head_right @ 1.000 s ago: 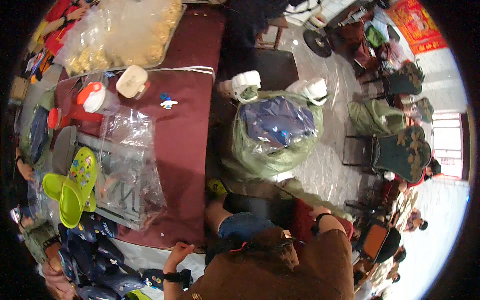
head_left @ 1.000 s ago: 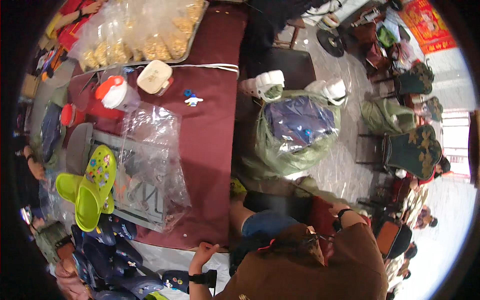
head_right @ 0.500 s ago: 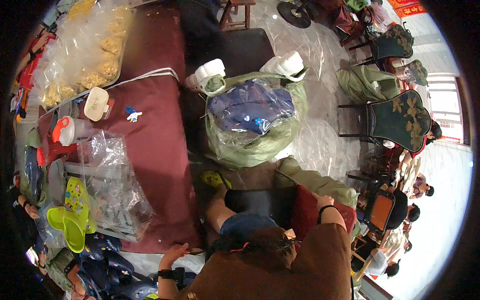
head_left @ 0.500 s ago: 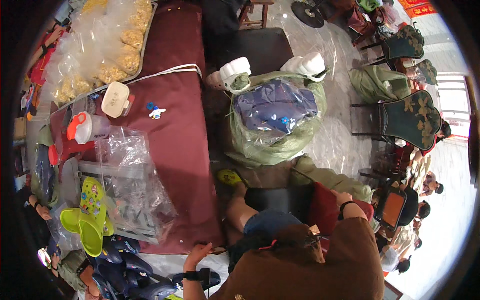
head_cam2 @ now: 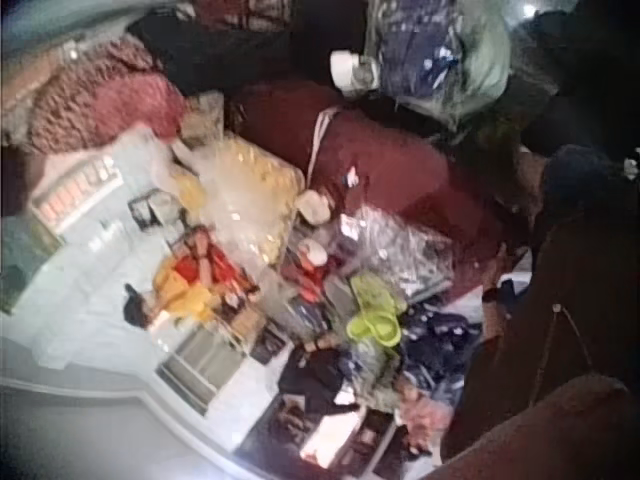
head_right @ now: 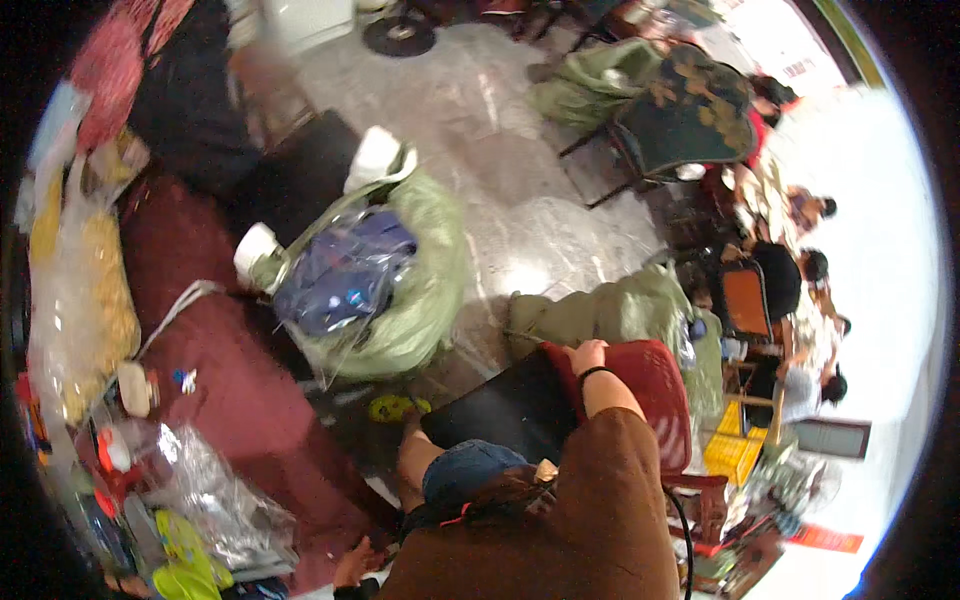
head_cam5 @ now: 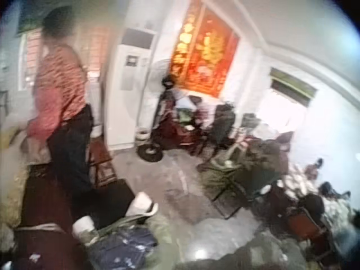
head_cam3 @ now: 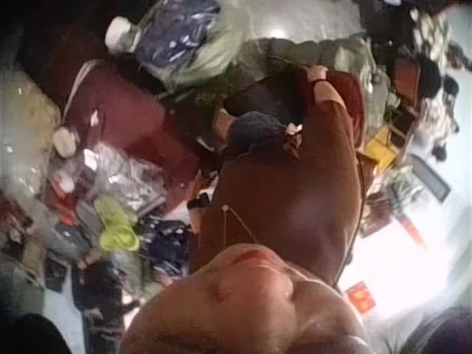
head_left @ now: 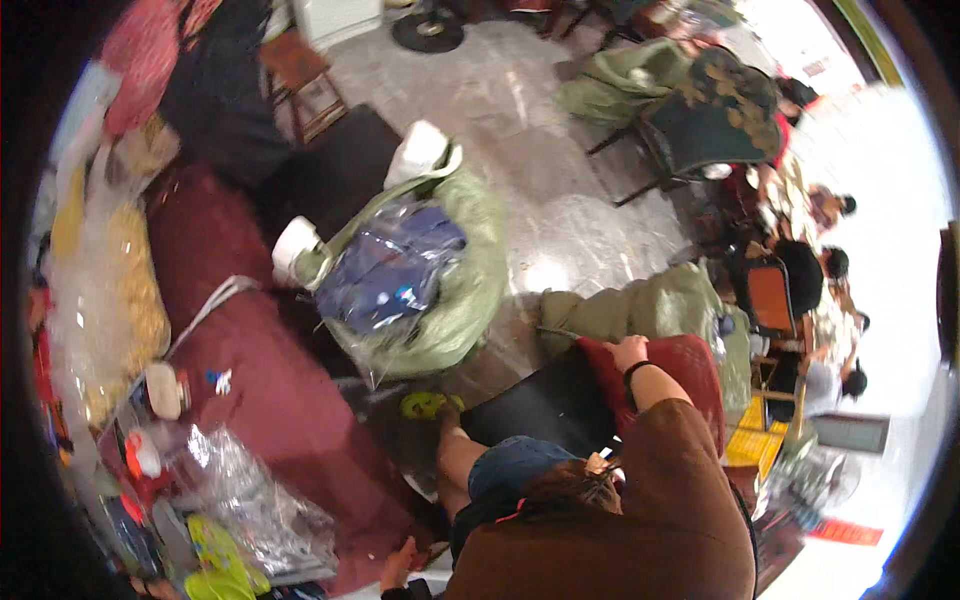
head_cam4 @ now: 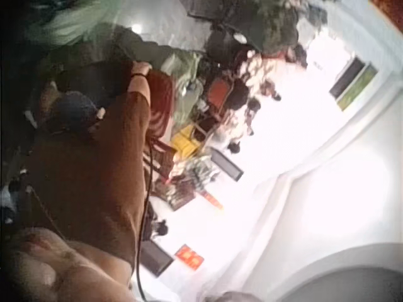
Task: The recorder is bagging decorated clogs into individual plastic bags and then placing those bags into a larger sack.
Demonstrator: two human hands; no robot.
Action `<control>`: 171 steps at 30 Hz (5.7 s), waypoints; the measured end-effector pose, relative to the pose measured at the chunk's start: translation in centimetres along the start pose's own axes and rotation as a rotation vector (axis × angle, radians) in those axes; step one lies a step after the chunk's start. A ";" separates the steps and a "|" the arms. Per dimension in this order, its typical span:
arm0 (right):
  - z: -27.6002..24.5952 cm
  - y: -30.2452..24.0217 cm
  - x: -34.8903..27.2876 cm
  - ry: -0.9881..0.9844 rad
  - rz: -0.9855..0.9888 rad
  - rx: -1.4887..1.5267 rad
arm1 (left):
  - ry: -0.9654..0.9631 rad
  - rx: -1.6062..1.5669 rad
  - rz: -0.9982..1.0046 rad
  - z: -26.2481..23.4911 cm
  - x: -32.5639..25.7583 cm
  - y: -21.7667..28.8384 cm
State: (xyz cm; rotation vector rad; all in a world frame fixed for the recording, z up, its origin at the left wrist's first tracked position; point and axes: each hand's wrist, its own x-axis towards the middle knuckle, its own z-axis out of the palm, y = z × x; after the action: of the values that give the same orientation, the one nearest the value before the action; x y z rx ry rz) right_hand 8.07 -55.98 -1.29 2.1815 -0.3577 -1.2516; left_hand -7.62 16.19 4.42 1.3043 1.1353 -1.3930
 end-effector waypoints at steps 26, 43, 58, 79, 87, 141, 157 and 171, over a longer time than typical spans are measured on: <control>7.6 17.4 -14.4 0.225 0.785 1.212 | 0.462 0.444 0.657 -5.0 -1.0 10.8; 6.7 13.9 -11.6 0.935 1.112 1.051 | 0.236 0.240 0.692 -6.2 -9.1 21.1; 10.0 13.9 -13.0 0.979 1.010 1.056 | 0.272 0.472 1.261 8.3 -8.9 46.3; 11.0 15.4 -10.8 1.089 1.023 1.180 | -0.247 1.795 1.318 53.9 -18.2 50.9; 10.4 15.7 -12.4 0.926 0.951 1.288 | -0.337 2.030 1.165 66.7 -21.2 53.4; 19.5 33.7 10.5 0.027 1.550 2.184 | -0.447 2.745 1.407 148.8 4.6 56.2; 31.4 30.7 24.0 -0.246 1.901 2.417 | -0.170 2.838 1.472 170.4 34.2 49.8; 34.2 36.7 30.4 -0.018 2.101 2.271 | -0.929 2.415 1.036 172.7 40.9 49.3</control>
State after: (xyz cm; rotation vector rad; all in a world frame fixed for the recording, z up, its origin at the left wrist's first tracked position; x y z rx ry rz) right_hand -3.06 -112.39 -12.86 -0.3838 2.4372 -0.7621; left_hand 6.81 -163.31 -34.18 1.4427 -2.3371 -1.5842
